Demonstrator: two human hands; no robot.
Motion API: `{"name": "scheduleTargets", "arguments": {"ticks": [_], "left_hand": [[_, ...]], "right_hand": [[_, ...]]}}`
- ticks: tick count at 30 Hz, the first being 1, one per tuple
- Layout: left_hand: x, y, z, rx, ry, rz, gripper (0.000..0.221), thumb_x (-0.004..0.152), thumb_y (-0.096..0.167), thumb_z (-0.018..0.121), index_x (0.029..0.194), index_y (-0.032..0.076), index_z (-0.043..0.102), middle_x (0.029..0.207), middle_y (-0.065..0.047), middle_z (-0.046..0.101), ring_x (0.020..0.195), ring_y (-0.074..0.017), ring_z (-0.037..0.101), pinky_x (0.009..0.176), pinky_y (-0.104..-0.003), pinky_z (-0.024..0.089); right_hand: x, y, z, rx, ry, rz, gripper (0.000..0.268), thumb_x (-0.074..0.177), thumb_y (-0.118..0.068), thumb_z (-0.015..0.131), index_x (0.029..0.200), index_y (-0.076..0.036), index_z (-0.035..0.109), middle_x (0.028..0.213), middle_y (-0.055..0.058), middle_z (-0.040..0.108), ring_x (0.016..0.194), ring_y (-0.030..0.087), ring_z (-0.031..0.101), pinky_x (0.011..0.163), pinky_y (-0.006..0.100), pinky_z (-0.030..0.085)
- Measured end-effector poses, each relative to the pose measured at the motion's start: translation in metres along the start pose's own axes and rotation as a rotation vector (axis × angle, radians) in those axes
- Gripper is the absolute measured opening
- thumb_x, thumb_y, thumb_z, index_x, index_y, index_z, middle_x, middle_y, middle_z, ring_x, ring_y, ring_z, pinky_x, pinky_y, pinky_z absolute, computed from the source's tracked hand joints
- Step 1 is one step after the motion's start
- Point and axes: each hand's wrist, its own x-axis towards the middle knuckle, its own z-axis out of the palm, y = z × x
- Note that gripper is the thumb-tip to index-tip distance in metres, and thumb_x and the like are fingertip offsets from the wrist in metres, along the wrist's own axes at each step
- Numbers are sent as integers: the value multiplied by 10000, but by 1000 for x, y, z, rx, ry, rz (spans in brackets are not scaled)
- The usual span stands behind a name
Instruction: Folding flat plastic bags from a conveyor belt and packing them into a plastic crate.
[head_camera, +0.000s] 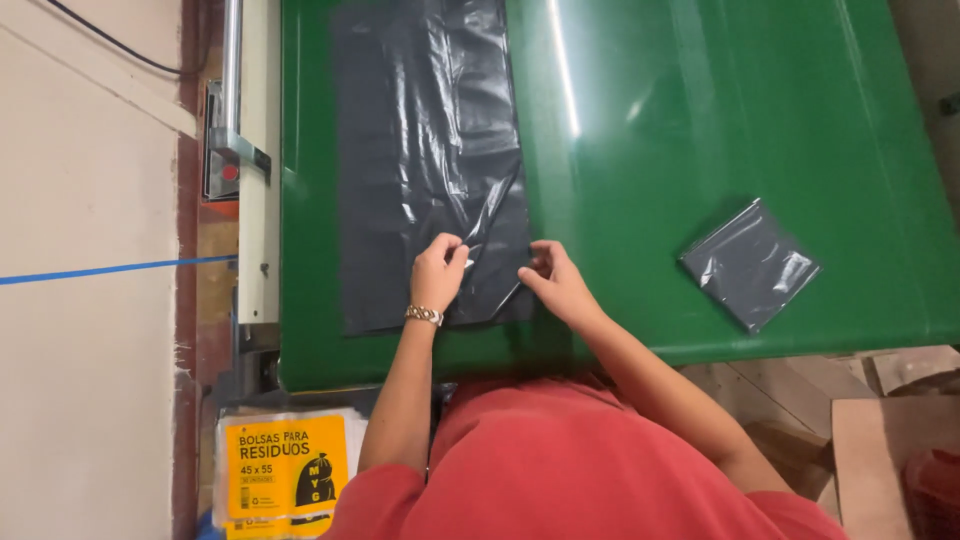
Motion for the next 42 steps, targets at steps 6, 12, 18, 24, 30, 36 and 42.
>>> {"name": "scheduleTargets", "arguments": {"ticks": [6,12,18,24,30,36,42], "left_hand": [[27,-31,0,-296,-116,-305,135,898,267,629,1012,212,678,874,-52,761,881,-237,715,720,-375,579],[43,-33,-3,-461,-183,-465,226,847,226,649,1063,174,691,877,-80,757,737,-163,702,600,-250,613],[37,-33,-3,-426,-222,-300,200,876,204,668,1065,141,684,910,-98,759,835,-229,710,694,-336,597],[-10,28,-21,241,-33,345,420,860,356,693,1216,161,583,1199,-90,565,1181,-325,527,974,-507,462],[-32,47,-33,482,-371,497,860,856,750,463,1489,170,426,1612,-151,289,1527,-405,105,1124,-750,151],[-31,42,-33,469,-427,496,968,777,835,446,1511,207,393,1634,-128,243,1536,-398,53,1120,-774,110],[-29,33,-30,413,-417,478,1063,667,882,517,1509,249,373,1628,-78,255,1539,-363,66,1124,-780,114]], "right_hand": [[-2,-13,14,247,12,-122,565,882,-65,694,1395,-111,462,792,-18,588,621,84,578,566,192,477],[-17,-44,1,-85,-21,7,362,892,-250,688,1245,-203,620,782,101,657,615,296,678,544,363,552],[17,-63,11,-152,58,-196,549,898,-355,741,1332,-85,542,1031,174,682,855,290,690,749,369,537],[-11,-53,-4,-13,167,0,394,955,-407,678,1160,-72,696,1036,186,711,971,311,690,837,420,567],[-20,-79,-2,541,161,329,748,983,-432,604,1459,74,327,1449,391,394,1297,496,498,1018,569,454],[42,-44,10,78,92,378,700,870,-672,629,1215,-63,655,1031,107,690,892,248,606,735,352,451],[24,-52,19,-369,122,209,691,814,-588,717,1239,-60,586,1203,216,635,1185,404,609,994,498,500]]}}
